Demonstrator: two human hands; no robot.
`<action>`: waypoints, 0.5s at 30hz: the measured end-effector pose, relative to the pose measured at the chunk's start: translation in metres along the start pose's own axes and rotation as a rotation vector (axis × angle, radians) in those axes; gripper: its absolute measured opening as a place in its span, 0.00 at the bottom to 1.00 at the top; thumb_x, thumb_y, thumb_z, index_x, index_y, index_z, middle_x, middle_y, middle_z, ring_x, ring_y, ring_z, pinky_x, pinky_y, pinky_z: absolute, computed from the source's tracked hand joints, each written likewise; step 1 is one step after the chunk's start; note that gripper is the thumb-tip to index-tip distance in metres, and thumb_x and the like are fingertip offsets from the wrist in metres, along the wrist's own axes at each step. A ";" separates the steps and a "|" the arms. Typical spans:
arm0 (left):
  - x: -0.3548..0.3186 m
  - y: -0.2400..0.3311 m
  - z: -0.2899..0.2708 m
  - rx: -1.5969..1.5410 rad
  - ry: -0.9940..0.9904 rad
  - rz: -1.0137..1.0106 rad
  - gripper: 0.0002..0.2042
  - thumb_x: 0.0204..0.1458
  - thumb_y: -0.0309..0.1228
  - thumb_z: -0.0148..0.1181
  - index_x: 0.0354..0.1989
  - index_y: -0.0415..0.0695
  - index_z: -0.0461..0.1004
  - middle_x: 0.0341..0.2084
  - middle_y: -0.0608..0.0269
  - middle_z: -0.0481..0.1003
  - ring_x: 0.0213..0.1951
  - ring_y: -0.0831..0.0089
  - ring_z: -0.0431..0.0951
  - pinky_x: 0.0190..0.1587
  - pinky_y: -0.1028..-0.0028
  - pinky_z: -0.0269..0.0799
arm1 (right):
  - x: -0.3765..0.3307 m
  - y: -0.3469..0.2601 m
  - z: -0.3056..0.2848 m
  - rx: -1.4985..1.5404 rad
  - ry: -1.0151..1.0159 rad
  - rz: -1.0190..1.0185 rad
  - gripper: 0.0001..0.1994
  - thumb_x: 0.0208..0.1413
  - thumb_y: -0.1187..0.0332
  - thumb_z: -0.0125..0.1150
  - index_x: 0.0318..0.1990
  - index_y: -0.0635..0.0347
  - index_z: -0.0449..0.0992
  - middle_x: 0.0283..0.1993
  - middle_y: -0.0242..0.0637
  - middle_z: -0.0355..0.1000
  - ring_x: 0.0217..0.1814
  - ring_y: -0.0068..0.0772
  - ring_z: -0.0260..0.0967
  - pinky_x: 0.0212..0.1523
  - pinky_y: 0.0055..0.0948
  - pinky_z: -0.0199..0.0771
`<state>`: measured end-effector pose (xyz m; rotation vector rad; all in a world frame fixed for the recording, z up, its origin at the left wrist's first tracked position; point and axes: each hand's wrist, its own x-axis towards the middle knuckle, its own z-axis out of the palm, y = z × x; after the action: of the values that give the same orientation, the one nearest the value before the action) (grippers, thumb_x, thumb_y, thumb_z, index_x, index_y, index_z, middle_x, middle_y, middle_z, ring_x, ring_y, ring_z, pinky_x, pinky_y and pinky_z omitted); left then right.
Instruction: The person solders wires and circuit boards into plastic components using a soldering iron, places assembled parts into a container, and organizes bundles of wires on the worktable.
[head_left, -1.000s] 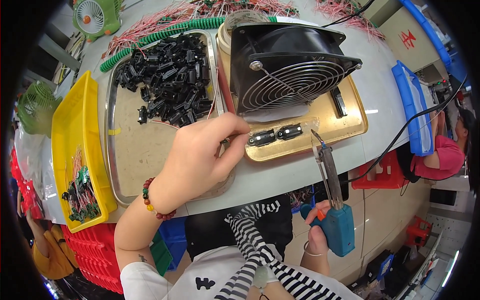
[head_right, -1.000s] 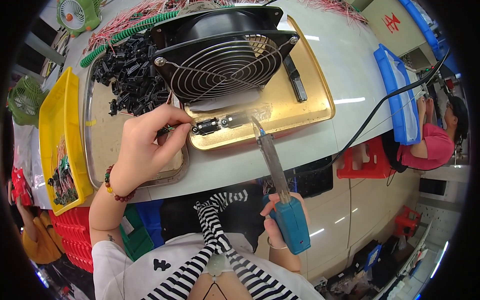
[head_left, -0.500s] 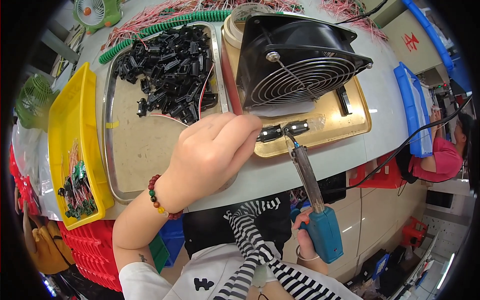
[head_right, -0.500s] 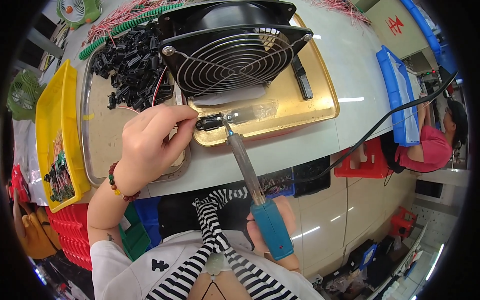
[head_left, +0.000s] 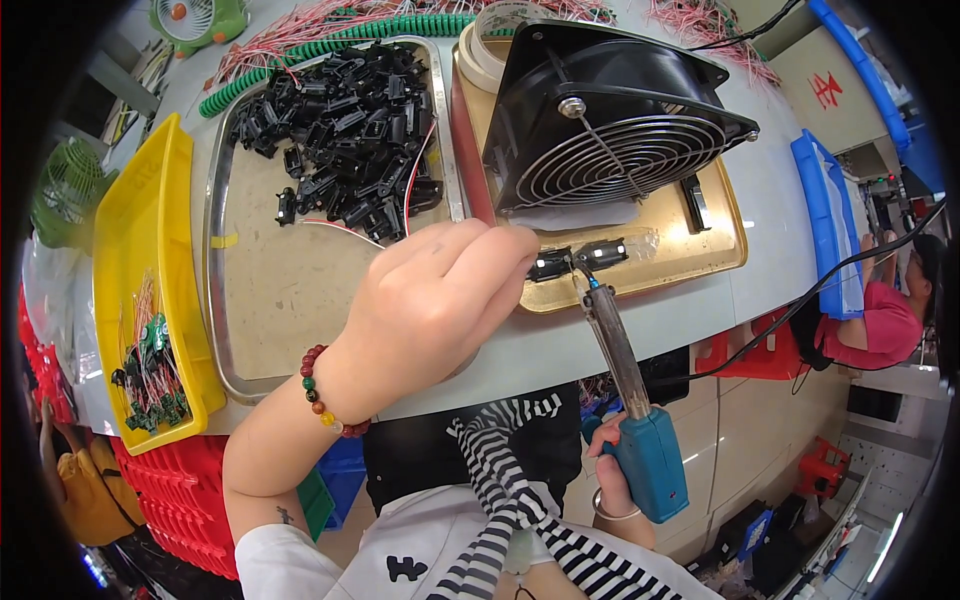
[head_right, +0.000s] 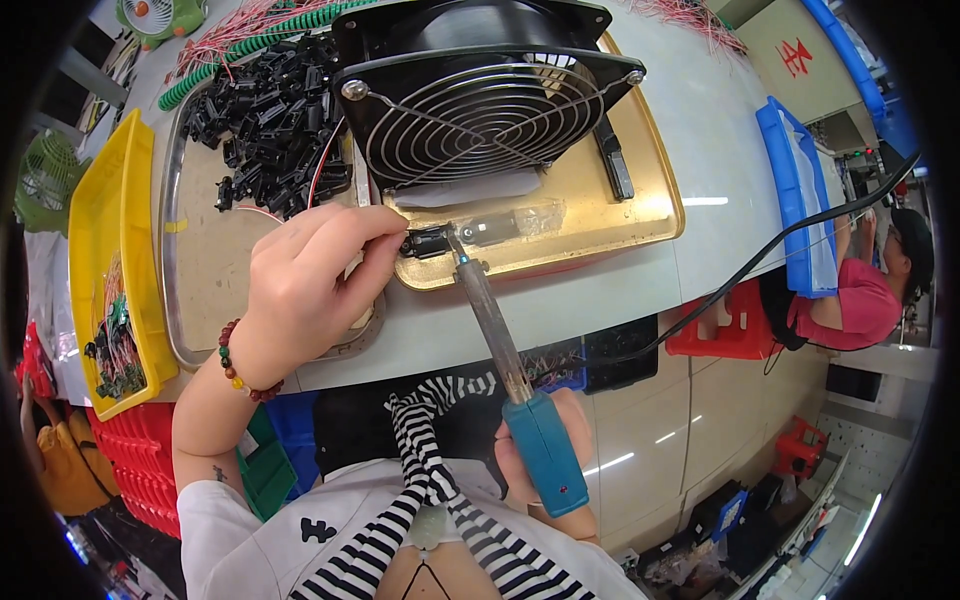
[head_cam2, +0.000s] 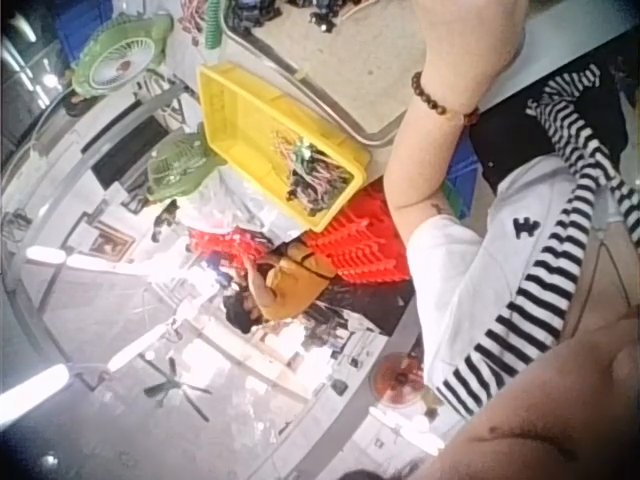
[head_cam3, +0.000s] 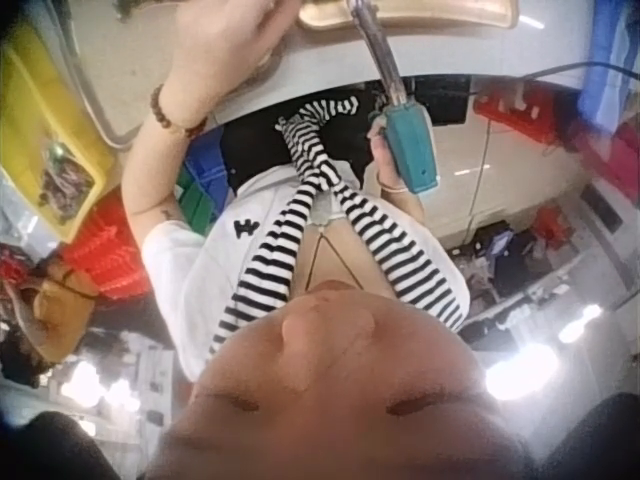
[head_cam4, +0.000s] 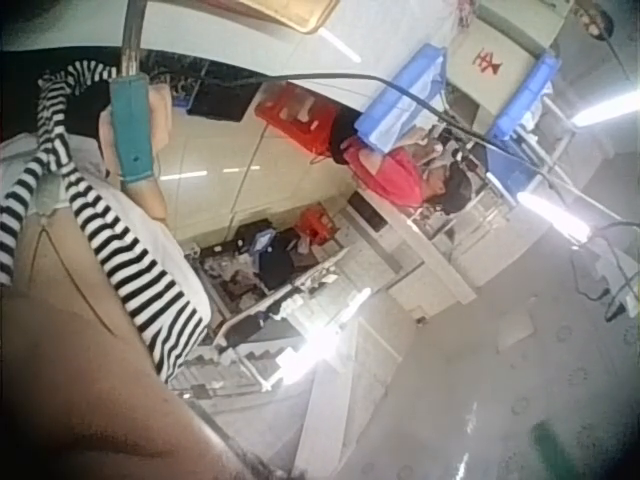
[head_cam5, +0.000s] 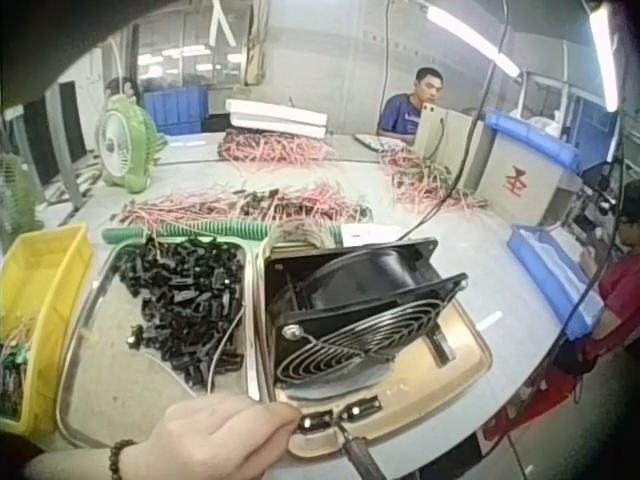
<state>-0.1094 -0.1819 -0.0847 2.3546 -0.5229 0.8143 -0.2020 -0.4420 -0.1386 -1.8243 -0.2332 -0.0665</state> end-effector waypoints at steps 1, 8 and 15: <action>0.002 0.000 0.001 -0.009 0.007 0.006 0.08 0.41 0.20 0.62 0.32 0.39 0.74 0.22 0.59 0.73 0.25 0.63 0.75 0.28 0.70 0.72 | 0.000 -0.002 -0.001 0.000 0.017 0.015 0.07 0.36 0.74 0.60 0.28 0.59 0.73 0.24 0.31 0.69 0.25 0.30 0.62 0.26 0.27 0.61; 0.001 0.000 0.001 -0.006 -0.005 0.026 0.08 0.41 0.20 0.62 0.33 0.39 0.73 0.20 0.61 0.70 0.24 0.64 0.73 0.27 0.70 0.70 | 0.007 -0.011 -0.007 -0.109 -0.074 -0.037 0.09 0.36 0.74 0.60 0.30 0.62 0.75 0.24 0.32 0.67 0.23 0.31 0.61 0.23 0.27 0.59; -0.003 -0.002 0.000 0.046 -0.005 0.039 0.09 0.40 0.21 0.61 0.32 0.40 0.73 0.20 0.62 0.68 0.22 0.67 0.72 0.25 0.71 0.69 | 0.011 -0.020 0.006 -0.017 -0.029 0.029 0.09 0.41 0.71 0.60 0.32 0.63 0.75 0.24 0.34 0.69 0.25 0.34 0.63 0.26 0.30 0.62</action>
<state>-0.1107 -0.1799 -0.0872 2.3958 -0.5594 0.8469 -0.1959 -0.4298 -0.1200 -1.8465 -0.2278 -0.0219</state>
